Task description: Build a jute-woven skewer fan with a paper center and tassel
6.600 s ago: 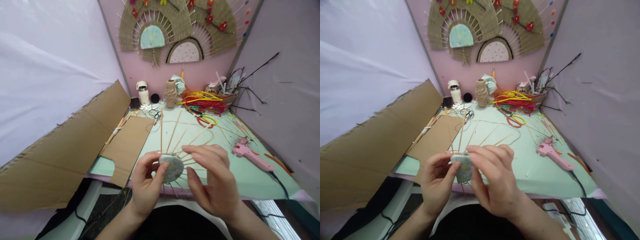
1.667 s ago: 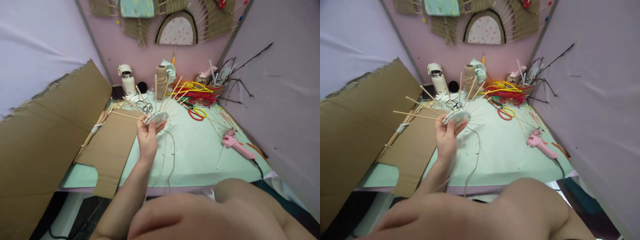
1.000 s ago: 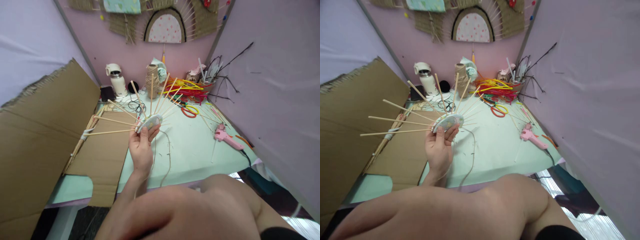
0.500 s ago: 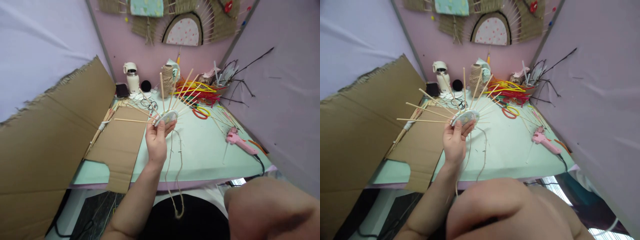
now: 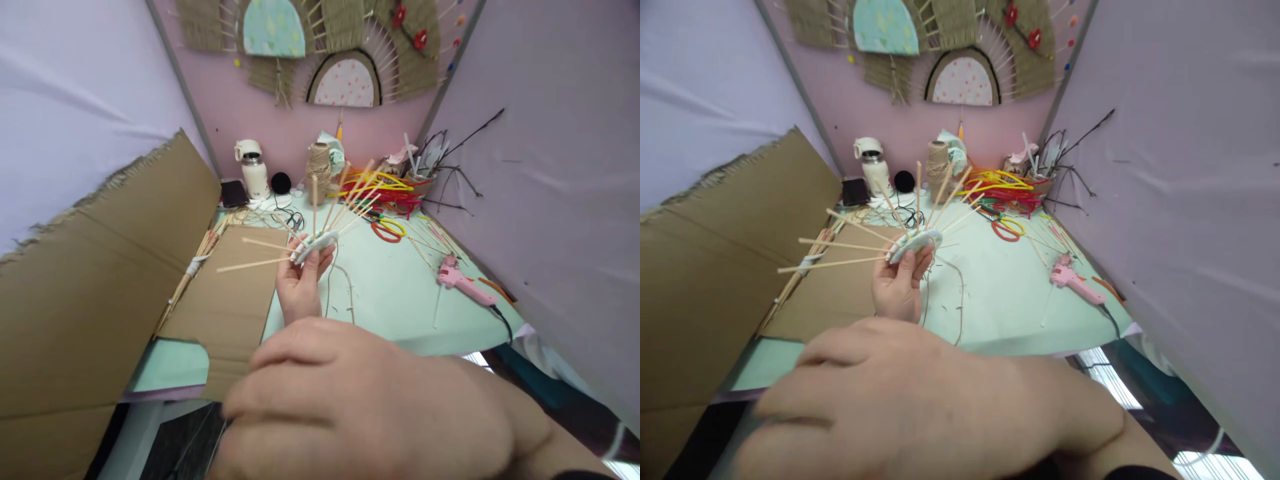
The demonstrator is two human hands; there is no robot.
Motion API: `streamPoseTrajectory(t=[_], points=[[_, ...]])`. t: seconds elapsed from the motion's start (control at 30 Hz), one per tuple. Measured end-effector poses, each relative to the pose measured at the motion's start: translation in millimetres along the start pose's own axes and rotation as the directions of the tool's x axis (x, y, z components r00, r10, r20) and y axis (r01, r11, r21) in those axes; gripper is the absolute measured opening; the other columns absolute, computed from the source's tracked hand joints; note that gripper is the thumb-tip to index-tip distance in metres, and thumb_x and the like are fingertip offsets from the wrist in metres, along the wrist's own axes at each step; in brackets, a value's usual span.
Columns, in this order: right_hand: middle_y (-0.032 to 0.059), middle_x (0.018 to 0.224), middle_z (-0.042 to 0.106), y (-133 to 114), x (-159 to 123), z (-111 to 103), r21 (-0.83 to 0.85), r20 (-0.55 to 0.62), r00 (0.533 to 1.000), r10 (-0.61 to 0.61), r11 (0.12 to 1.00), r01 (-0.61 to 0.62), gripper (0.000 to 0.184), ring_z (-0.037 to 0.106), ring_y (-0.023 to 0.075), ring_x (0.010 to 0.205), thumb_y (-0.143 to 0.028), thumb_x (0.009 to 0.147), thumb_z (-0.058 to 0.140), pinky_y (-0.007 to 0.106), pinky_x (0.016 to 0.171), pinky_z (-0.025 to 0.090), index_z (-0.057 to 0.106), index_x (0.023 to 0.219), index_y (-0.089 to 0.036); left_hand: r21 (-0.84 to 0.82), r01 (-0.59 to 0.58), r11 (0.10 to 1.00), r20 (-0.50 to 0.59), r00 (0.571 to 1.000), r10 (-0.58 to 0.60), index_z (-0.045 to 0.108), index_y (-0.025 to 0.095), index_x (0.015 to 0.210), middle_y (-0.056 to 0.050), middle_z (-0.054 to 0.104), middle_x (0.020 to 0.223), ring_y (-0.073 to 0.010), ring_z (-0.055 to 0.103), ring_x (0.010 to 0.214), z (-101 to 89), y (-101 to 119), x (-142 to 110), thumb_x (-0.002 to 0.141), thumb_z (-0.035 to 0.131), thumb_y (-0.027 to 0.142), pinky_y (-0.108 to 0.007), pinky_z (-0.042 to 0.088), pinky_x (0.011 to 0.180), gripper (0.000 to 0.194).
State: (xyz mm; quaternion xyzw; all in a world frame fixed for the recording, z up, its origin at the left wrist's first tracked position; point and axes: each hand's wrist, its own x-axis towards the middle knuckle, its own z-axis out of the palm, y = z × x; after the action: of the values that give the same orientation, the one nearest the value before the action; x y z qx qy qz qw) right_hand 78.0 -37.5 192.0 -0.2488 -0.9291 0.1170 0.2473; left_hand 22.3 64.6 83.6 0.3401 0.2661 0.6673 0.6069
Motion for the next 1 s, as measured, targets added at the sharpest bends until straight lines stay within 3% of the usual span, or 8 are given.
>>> streamPoseTrajectory(t=[0.3,0.4,0.47,0.53,0.6,0.67,0.8,1.0], points=[[0.005,0.09,0.074,58,-96,21,0.516,-0.055,0.827,0.56,0.724,-0.457,0.021,0.068,0.015,0.085,-0.023,0.098,0.05,0.029,0.079,0.055,0.071,0.097,-0.019,-0.144,0.074,0.987,-0.031,0.996,-0.079,0.06,0.018,0.092,-0.003,0.076,0.09,-0.02,0.075,0.088,-2.8,9,5,0.07,0.084,0.035,-0.032,0.057,0.083,0.036],[0.0062,0.083,0.074,80,-151,8,0.581,-0.16,0.531,0.832,0.514,-0.631,0.021,0.069,0.0176,0.079,-0.036,0.09,0.062,0.031,0.075,0.057,0.073,0.089,-0.018,-0.2,0.09,0.976,-0.025,0.995,-0.097,0.057,0.019,0.089,-0.003,0.076,0.09,-0.0211,0.075,0.09,-3.0,8,6,0.069,0.084,0.036,-0.036,0.057,0.085,0.038],[0.0053,0.084,0.072,94,-177,-3,0.66,-0.38,0.203,0.902,0.418,-0.624,0.018,0.067,0.0166,0.074,-0.035,0.077,0.074,0.03,0.07,0.057,0.073,0.084,-0.019,-0.231,0.092,0.969,-0.012,0.995,-0.098,0.055,0.019,0.089,-0.002,0.076,0.09,-0.0213,0.075,0.089,-2.7,7,6,0.069,0.085,0.035,-0.039,0.057,0.087,0.039],[0.002,0.076,0.068,104,-190,-10,0.763,-0.552,-0.161,0.818,0.417,-0.494,0.016,0.064,0.0151,0.067,-0.031,0.069,0.076,0.028,0.06,0.055,0.069,0.079,-0.02,-0.252,0.09,0.964,0.001,0.996,-0.092,0.056,0.019,0.089,-0.001,0.076,0.088,-0.0208,0.076,0.086,-1.9,5,5,0.068,0.085,0.034,-0.04,0.057,0.088,0.039],[-0.0001,0.073,0.065,108,-184,-10,0.765,-0.628,-0.318,0.71,0.489,-0.42,0.014,0.062,0.0143,0.063,-0.029,0.067,0.074,0.027,0.055,0.053,0.065,0.076,-0.022,-0.258,0.085,0.962,0.015,0.996,-0.083,0.057,0.019,0.089,0.0,0.076,0.086,-0.0199,0.076,0.084,-0.4,3,4,0.069,0.085,0.034,-0.039,0.057,0.088,0.038],[0.0009,0.078,0.066,108,-161,1,0.708,-0.676,-0.192,0.712,0.554,-0.437,0.015,0.063,0.0157,0.069,-0.03,0.07,0.073,0.029,0.06,0.055,0.065,0.08,-0.022,-0.253,0.078,0.964,0.035,0.997,-0.072,0.059,0.019,0.09,0.0,0.076,0.085,-0.0192,0.076,0.083,1.4,1,2,0.069,0.085,0.034,-0.037,0.057,0.087,0.037],[0.0073,0.116,0.067,104,-95,42,0.723,-0.505,0.339,0.794,0.603,-0.337,0.032,0.062,0.0221,0.114,-0.033,0.077,0.074,0.041,0.098,0.052,0.063,0.106,-0.025,-0.236,0.062,0.97,0.083,0.996,-0.044,0.062,0.019,0.093,-0.001,0.077,0.088,-0.0198,0.076,0.085,3.9,0,-3,0.07,0.085,0.032,-0.037,0.056,0.089,0.035],[0.0037,0.097,0.07,99,-50,89,0.786,-0.462,0.425,0.779,0.581,-0.21,0.029,0.068,0.0184,0.09,-0.03,0.08,0.072,0.035,0.083,0.056,0.058,0.105,-0.024,-0.213,0.088,0.973,0.08,0.994,-0.072,0.062,0.018,0.095,-0.006,0.077,0.094,-0.0214,0.075,0.09,4.2,0,-5,0.073,0.082,0.03,-0.035,0.057,0.088,0.033]])
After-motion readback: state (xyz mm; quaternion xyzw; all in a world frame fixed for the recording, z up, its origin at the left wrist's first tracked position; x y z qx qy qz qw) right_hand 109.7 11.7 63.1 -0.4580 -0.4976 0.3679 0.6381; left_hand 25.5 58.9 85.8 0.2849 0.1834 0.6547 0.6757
